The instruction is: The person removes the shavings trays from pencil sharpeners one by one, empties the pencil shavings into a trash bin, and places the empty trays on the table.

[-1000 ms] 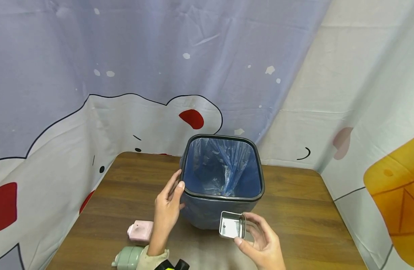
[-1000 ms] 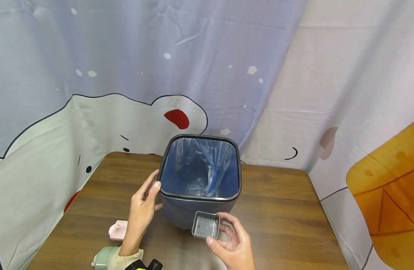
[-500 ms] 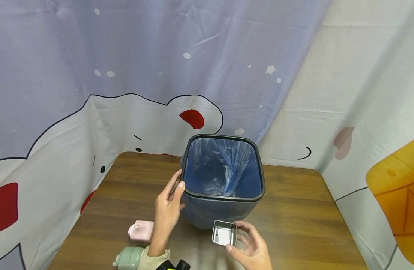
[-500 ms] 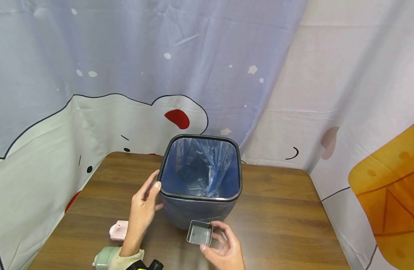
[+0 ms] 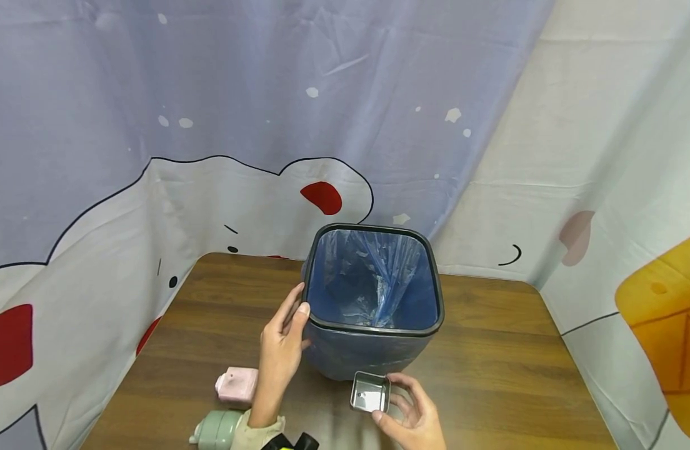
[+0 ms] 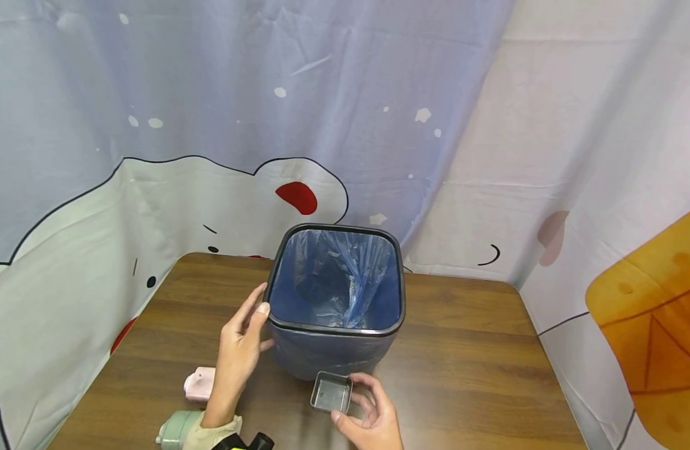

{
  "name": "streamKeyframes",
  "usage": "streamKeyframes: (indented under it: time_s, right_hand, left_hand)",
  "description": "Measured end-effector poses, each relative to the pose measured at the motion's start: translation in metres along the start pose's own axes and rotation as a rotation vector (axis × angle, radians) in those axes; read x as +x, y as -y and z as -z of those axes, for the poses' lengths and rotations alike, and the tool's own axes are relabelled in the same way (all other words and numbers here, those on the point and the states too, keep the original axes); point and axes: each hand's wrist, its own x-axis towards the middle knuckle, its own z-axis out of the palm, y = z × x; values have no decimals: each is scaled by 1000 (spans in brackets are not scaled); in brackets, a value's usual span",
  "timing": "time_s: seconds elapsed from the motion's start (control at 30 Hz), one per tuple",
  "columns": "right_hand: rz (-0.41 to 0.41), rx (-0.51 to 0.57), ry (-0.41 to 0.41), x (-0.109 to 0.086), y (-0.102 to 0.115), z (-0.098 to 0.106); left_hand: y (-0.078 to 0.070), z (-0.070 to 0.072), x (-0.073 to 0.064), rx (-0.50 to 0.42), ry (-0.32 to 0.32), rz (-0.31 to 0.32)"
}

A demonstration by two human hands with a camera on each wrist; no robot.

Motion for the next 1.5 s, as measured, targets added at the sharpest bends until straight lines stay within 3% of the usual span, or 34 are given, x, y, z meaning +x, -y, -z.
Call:
streamKeyframes:
  time_s: [0.27,0.67,0.97,1.23,1.5]
  right_hand:
    - [-140,-21,4,-6,-13,0]
    - [-332,-102,-73,-12,-35,-1]
    - [-363,-94,-70,-16,-47,2]
    - [-329,-131,-58,-19,-53,2]
    - [-383,-167,-32,-19,-55,5]
  left_hand:
    - [-1,0,-1,-2,2,-2]
    - [-1,1,-2,8,2,2]
    - [0,1,-2,1,1,1]
    - [-1,0,-1,9,1,-2]
    - [-2,0,-2,13,-1,-5]
